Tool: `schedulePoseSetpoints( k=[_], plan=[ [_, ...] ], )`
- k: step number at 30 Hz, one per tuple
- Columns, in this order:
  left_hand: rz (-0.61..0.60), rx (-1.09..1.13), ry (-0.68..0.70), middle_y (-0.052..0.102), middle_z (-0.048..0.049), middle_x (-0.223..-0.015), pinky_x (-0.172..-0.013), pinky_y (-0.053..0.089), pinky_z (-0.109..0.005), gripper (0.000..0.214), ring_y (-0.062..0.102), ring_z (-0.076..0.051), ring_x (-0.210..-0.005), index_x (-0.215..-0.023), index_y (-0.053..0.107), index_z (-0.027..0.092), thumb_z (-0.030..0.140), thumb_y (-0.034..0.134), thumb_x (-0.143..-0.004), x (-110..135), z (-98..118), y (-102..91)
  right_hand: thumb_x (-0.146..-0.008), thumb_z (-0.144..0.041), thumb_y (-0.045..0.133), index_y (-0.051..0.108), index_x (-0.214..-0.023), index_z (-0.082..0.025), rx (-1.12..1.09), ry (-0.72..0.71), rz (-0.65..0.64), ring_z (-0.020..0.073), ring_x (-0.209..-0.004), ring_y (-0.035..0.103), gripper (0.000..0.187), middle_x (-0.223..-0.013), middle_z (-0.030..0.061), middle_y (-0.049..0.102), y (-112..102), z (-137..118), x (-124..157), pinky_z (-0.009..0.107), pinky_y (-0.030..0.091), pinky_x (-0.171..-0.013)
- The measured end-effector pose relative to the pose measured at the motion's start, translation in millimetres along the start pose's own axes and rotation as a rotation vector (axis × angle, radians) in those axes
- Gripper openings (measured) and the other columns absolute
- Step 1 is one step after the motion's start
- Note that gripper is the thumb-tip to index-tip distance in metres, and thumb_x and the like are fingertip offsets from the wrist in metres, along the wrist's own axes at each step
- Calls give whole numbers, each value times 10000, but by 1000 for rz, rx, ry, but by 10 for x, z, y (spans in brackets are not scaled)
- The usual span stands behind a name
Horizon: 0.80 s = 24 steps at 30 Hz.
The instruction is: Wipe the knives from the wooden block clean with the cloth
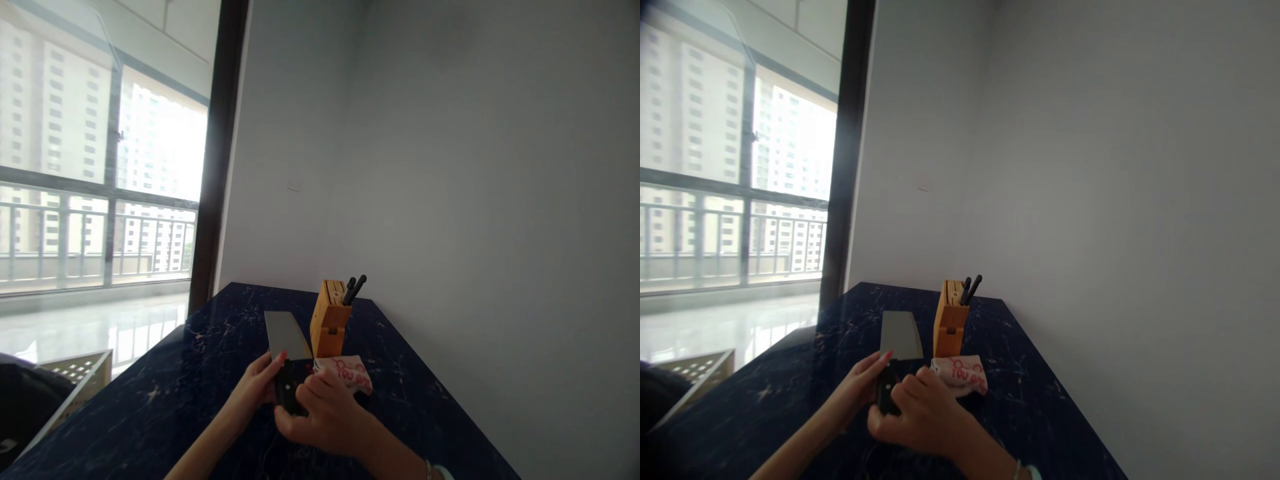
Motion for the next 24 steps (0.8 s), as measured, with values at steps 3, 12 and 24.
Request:
schedulePoseSetpoints(
  k=[3, 12, 24],
  plan=[
    [42, -20, 10, 639, -2, -595, -537, 469, -233, 306, 618, -152, -563, -871, 549, 155, 373, 658, -688, -37, -132, -15, -843, -188, 457, 510, -1017, -331, -75, 128, 12, 123, -648, 431, 231, -669, -33, 475, 190, -104, 161, 296, 312, -675],
    [-126, -114, -24, 650, -51, -724, -578, 461, -265, 313, 625, -182, -647, -1045, 495, 165, 328, 558, -785, -3, -57, -224, -793, -98, 428, 420, -1191, -236, -354, 748, -194, 201, -994, 453, 422, -1049, 39, 541, 480, 178, 582, 372, 323, -878],
    [-370, -207, -440, 609, -22, -730, -592, 483, -295, 444, 574, -160, -642, -1115, 554, 217, 278, 651, -687, 266, 91, -621, -745, -149, 510, 553, -1024, -250, -241, 921, -370, 211, -1004, 471, 300, -1078, 16, 578, 814, 386, 1117, 363, 298, -871]
  ],
)
Point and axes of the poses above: each hand's wrist, its own x-axis away from the middle knuckle, its own y-axis out of the palm, z = x × y, the point moved 4 cm from there along -x, towards the middle knuckle
